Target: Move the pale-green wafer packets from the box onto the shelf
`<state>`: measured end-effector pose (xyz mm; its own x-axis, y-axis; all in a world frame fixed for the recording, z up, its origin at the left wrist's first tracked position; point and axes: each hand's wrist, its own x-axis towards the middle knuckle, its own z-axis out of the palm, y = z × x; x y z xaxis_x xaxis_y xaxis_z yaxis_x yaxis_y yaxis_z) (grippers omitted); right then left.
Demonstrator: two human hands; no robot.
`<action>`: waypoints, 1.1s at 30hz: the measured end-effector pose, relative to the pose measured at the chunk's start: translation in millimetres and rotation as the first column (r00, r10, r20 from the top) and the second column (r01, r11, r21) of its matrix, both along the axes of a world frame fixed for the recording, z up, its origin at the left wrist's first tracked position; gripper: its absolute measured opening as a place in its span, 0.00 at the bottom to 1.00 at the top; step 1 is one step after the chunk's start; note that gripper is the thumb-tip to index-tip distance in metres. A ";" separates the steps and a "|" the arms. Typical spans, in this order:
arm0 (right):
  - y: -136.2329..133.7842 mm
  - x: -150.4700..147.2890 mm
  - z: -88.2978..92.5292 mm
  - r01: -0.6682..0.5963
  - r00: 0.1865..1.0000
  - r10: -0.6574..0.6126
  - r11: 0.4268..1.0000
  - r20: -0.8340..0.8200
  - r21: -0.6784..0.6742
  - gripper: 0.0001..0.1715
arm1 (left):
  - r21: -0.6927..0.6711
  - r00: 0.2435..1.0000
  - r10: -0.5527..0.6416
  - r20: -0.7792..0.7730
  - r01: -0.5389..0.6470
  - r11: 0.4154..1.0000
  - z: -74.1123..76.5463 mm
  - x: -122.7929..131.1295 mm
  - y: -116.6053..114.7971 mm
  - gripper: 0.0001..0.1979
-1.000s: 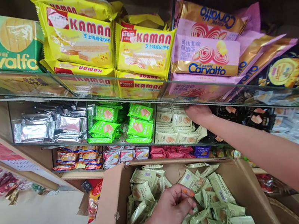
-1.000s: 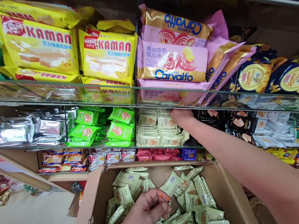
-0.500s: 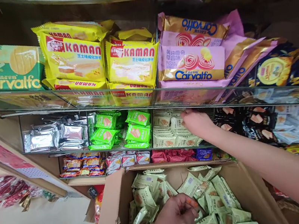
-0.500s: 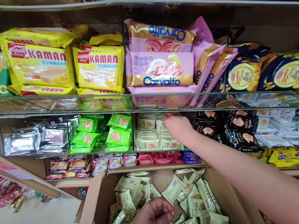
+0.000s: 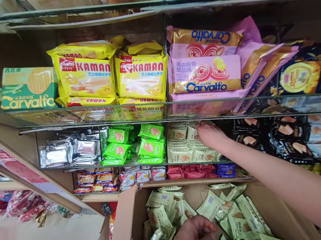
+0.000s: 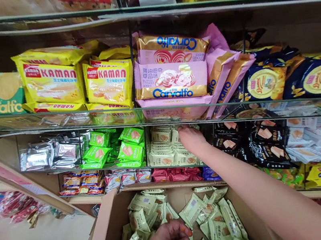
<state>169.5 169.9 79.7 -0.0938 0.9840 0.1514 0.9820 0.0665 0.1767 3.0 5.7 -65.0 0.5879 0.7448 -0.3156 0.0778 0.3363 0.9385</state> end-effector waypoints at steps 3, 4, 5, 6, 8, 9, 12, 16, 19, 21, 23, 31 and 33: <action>-0.2 1.5 0.0 -0.006 1.000 0.006 1.000 -0.024 -0.005 0.16 | -0.002 1.000 -0.006 -0.022 0.006 1.000 0.9 -0.9 -0.5 0.15; -0.7 1.3 0.7 -0.004 0.999 0.004 1.000 -0.032 -0.001 0.16 | -0.005 1.000 -0.010 -0.026 0.009 1.000 1.4 -1.0 -0.5 0.15; -1.5 0.5 1.6 -0.002 0.999 0.002 1.000 -0.038 0.006 0.17 | -0.008 1.000 -0.009 -0.025 0.009 1.000 1.9 -0.9 -0.5 0.15; -2.3 -1.1 2.7 -0.001 0.999 0.002 1.000 -0.045 0.017 0.17 | -0.010 1.000 -0.005 -0.018 0.004 1.000 2.5 -0.7 -0.3 0.15; -3.4 -6.6 4.9 -0.016 0.998 0.019 0.999 -0.060 0.040 0.18 | -0.011 1.000 0.003 -0.001 -0.003 1.000 4.1 0.0 0.1 0.16; -3.2 -10.1 5.8 -0.034 0.997 0.037 0.998 -0.068 0.050 0.18 | -0.014 1.000 0.000 0.003 0.000 1.000 5.0 0.4 0.3 0.16; 2.1 -19.6 6.6 -0.109 0.989 0.114 0.993 -0.094 0.055 0.16 | -0.027 1.000 -0.028 -0.008 0.028 0.999 7.0 1.1 0.7 0.16; 16.6 -21.2 3.0 -0.152 0.979 0.155 0.988 -0.136 0.033 0.15 | -0.005 1.000 -0.015 -0.018 0.015 1.000 5.1 0.1 0.0 0.15; 24.9 -18.7 -0.7 -0.150 0.973 0.153 0.988 -0.170 0.034 0.15 | -0.011 0.999 0.003 -0.032 -0.003 1.000 2.3 -0.6 -0.5 0.14; 27.2 -18.6 -3.2 -0.167 0.967 0.172 0.985 -0.187 0.041 0.15 | -0.018 0.999 0.015 -0.044 -0.016 1.000 2.3 -0.3 -0.4 0.14; 27.2 -19.6 -5.0 -0.192 0.960 0.197 0.980 -0.198 0.047 0.15 | -0.010 0.998 0.005 -0.068 -0.006 1.000 4.3 0.2 -0.5 0.13; -21.9 -19.9 13.3 -0.240 0.876 0.308 0.946 -0.372 0.218 0.16 | 0.391 0.920 -0.100 -0.379 0.257 0.884 11.1 -13.6 -3.8 0.10; -61.2 -19.0 12.3 -0.315 0.772 0.371 0.928 -0.515 0.197 0.13 | 0.507 0.884 -0.190 -0.427 0.408 0.759 5.8 -18.8 -4.9 0.10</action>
<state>150.5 108.6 92.0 -0.2986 0.8803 0.3687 0.8351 0.4280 -0.3457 -15.8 0.8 -59.2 0.7520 0.6500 -0.1100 0.4197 -0.3434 0.8402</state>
